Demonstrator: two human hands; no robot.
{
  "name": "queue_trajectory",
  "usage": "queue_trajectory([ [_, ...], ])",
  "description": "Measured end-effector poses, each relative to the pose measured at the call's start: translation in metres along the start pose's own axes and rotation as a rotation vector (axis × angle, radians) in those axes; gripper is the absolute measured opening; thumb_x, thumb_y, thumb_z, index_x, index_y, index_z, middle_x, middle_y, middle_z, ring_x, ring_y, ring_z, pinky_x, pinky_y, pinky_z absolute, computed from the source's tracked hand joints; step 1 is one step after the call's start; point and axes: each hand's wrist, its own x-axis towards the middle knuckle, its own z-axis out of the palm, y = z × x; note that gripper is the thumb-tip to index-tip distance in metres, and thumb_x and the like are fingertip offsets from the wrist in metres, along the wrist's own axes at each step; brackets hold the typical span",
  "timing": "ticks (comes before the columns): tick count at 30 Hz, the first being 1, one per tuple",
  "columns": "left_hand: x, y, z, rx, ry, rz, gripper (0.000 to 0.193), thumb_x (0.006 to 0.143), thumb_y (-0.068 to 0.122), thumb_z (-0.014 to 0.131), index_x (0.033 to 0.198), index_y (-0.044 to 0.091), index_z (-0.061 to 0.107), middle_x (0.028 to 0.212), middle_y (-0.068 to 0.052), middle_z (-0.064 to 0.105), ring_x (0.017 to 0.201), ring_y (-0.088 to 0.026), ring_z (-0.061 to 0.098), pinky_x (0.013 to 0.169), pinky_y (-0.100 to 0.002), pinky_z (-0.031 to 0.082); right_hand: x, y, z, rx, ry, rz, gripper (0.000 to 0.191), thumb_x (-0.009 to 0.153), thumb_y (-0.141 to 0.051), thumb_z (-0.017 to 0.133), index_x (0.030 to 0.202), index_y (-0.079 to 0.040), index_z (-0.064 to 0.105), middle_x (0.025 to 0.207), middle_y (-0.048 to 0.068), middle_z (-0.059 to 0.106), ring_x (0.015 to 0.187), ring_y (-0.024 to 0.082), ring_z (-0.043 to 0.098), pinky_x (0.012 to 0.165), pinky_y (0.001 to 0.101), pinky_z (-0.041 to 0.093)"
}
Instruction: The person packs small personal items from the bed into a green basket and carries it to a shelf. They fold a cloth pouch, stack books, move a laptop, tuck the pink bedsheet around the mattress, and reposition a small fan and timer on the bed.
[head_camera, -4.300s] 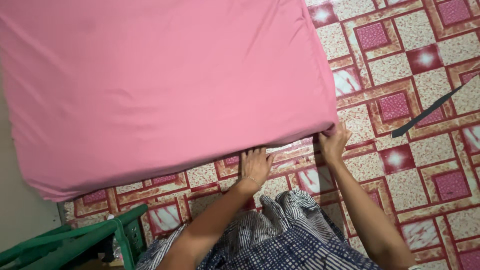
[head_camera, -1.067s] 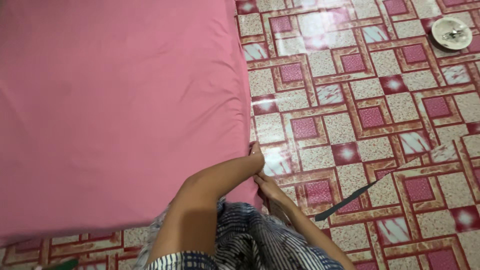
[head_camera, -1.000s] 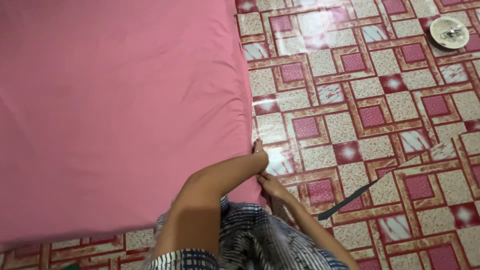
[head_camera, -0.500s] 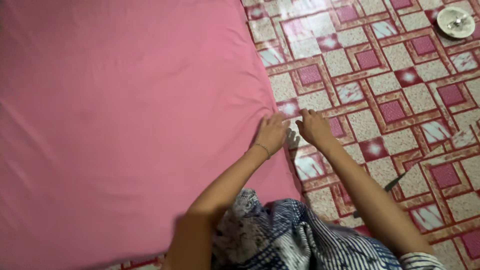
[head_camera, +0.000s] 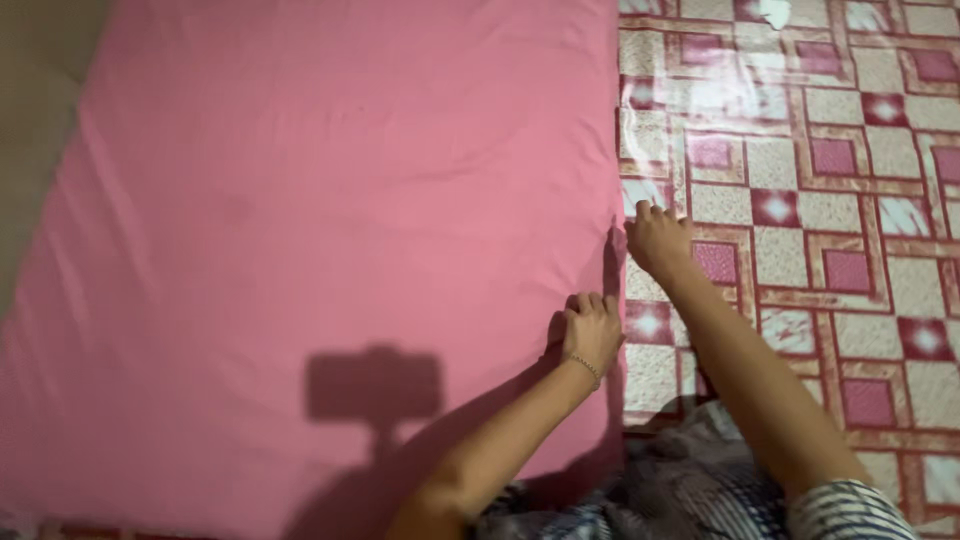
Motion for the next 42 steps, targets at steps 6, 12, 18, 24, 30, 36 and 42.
queue_trajectory([
  [6,0.013,0.02,0.029,0.104,-0.161,0.107,0.019,0.095,0.023,0.063,0.098,0.009,0.077,0.09,-0.011,0.073,0.081,-0.031,0.068,0.053,-0.042,0.055,0.047,0.006,0.027,0.175,-0.253,0.026,0.05,0.106,-0.045,0.048,0.132,-0.003,0.053,0.125,0.027,0.068,0.117,0.044,0.064,0.106,0.0668,0.038],
  [12,0.008,0.004,0.045,-0.025,-0.463,0.331,0.022,0.093,0.024,0.062,0.097,0.012,0.08,0.095,-0.008,0.075,0.088,-0.03,0.07,0.061,-0.044,0.055,0.076,0.009,0.061,0.326,-0.293,-0.146,0.057,0.098,-0.039,0.059,0.137,0.002,0.048,0.114,0.035,0.069,0.11,0.047,0.067,0.095,0.0528,0.053],
  [18,0.015,-0.016,0.041,-0.144,-0.63,0.245,0.023,0.093,0.024,0.06,0.097,0.012,0.079,0.099,-0.008,0.074,0.093,-0.03,0.069,0.068,-0.045,0.054,0.083,-0.02,0.074,0.726,-0.226,-0.199,0.047,0.087,-0.032,0.067,0.121,-0.001,0.056,0.099,0.022,0.075,0.089,0.039,0.074,0.078,0.0503,0.06],
  [24,0.01,-0.041,0.034,-0.21,-0.703,0.107,0.025,0.094,0.024,0.058,0.098,0.011,0.079,0.104,-0.009,0.074,0.098,-0.031,0.069,0.074,-0.046,0.053,0.072,0.007,0.082,0.138,-0.02,-0.567,0.044,0.083,-0.013,0.057,0.127,-0.009,0.052,0.085,0.016,0.074,0.07,0.036,0.074,0.08,0.0565,0.051],
  [30,0.006,-0.051,0.024,-0.227,-0.725,0.001,0.027,0.095,0.023,0.056,0.098,0.01,0.079,0.109,-0.009,0.073,0.103,-0.031,0.068,0.081,-0.047,0.053,0.065,0.023,0.086,0.173,-0.236,-0.462,0.033,0.09,-0.019,0.054,0.122,-0.012,0.051,0.092,0.016,0.076,0.085,0.041,0.074,0.091,0.0558,0.05],
  [36,0.015,-0.06,0.017,-0.159,-0.599,-0.046,0.029,0.096,0.023,0.054,0.099,0.009,0.079,0.113,-0.01,0.073,0.108,-0.031,0.067,0.087,-0.048,0.052,0.085,0.011,0.07,0.047,-0.304,-0.573,0.063,0.09,-0.028,0.063,0.142,-0.005,0.037,0.116,0.023,0.068,0.108,0.043,0.066,0.103,0.0627,0.042],
  [42,0.023,-0.036,0.011,0.106,-0.503,0.177,0.032,0.097,0.025,0.052,0.102,0.01,0.08,0.121,-0.008,0.072,0.122,-0.033,0.061,0.102,-0.051,0.045,0.097,0.0,0.071,0.231,-0.107,-0.747,0.039,0.1,-0.019,0.063,0.135,-0.005,0.054,0.137,0.022,0.059,0.127,0.038,0.058,0.107,0.0544,0.049],
])
